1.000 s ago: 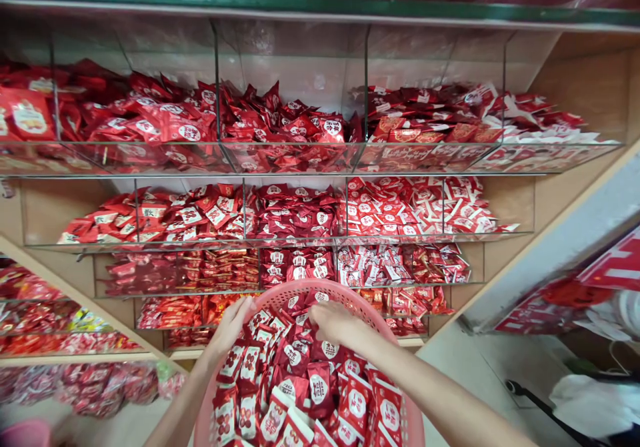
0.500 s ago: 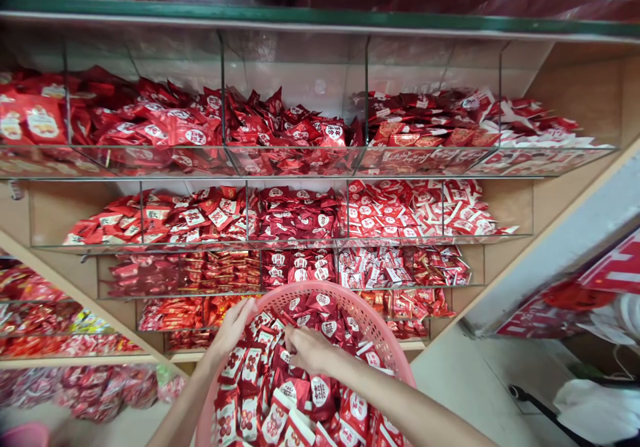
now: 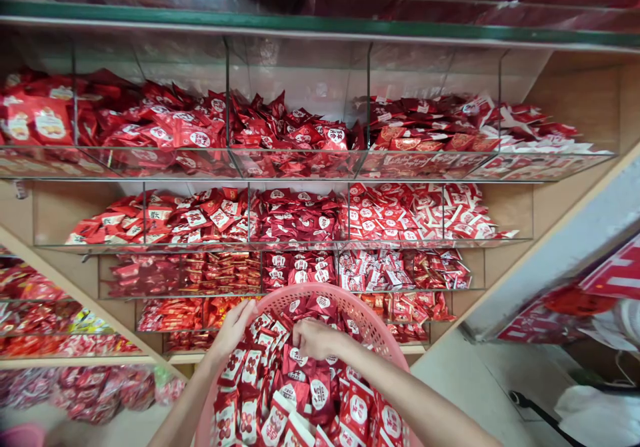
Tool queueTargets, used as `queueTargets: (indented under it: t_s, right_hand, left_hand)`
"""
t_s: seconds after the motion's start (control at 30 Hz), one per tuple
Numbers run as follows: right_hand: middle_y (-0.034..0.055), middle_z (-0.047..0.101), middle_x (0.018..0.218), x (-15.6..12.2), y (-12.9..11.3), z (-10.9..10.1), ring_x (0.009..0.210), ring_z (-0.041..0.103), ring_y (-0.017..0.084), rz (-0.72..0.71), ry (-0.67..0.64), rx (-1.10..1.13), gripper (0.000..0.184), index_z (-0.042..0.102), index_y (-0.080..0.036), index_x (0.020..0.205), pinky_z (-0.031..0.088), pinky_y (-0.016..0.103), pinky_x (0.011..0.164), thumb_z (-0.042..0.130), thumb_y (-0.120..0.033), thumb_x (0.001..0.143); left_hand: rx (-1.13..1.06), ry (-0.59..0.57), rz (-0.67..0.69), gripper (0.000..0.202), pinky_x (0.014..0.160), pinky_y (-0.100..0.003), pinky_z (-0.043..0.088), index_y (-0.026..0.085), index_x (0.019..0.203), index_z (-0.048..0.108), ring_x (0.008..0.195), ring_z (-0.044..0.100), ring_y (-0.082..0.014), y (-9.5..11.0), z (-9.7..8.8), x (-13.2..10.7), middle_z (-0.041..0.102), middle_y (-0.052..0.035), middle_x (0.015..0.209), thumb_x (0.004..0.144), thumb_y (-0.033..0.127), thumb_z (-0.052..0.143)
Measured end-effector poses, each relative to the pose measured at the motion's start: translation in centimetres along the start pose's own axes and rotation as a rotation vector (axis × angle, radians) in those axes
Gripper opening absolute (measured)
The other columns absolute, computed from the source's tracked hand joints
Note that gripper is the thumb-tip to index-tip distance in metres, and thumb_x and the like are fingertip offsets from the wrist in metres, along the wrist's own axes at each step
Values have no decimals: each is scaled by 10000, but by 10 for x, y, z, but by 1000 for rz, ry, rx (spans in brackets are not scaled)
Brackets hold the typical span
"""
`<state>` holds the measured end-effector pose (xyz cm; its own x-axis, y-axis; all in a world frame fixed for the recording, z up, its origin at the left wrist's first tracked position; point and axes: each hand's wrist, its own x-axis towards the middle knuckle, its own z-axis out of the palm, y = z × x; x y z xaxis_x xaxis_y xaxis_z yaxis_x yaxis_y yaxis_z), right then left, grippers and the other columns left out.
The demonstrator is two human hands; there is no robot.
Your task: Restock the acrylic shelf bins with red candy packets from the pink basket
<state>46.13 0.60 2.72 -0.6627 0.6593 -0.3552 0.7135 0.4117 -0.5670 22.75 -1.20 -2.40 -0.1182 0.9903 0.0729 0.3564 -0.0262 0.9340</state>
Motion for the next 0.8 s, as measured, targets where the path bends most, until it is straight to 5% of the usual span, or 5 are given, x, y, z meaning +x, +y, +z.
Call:
queueTargets:
  t_s: [0.27,0.5,0.67,0.8]
  right_hand:
    - [109,601,1031,-9,-12,31,852,608,201,-44,148,-336,394,542,-161,1071,437,269,675,422,-19,724]
    - [81,607,983,-18,-9,41,865,591,214,-25,159,-227,291,521,-176,1085,429,284,690,520,-214,796]
    - [9,577,778,-19,-5,41,725,531,159,58,136,-85,188,581,-180,784,342,235,575,657,-328,696]
    - [-36,505,657,-14,-1,30,627,454,102,-17,207,156,188,524,-168,669,302,210,542,645,-308,700]
  left_hand:
    - [27,-8,18,380,768,-280,409,181,771,586,778,563,-181,3,0,-1,629,-30,796,836,503,396]
    - [41,-36,30,358,706,-251,397,180,729,551,722,531,-162,2,-1,-1,588,-14,743,842,486,402]
    - [29,-48,33,370,665,-243,389,169,721,543,690,514,-155,3,-1,-1,573,-13,719,832,498,414]
    - [-13,-68,50,369,660,-235,385,166,701,548,667,500,-143,6,-1,-1,559,0,689,826,494,436]
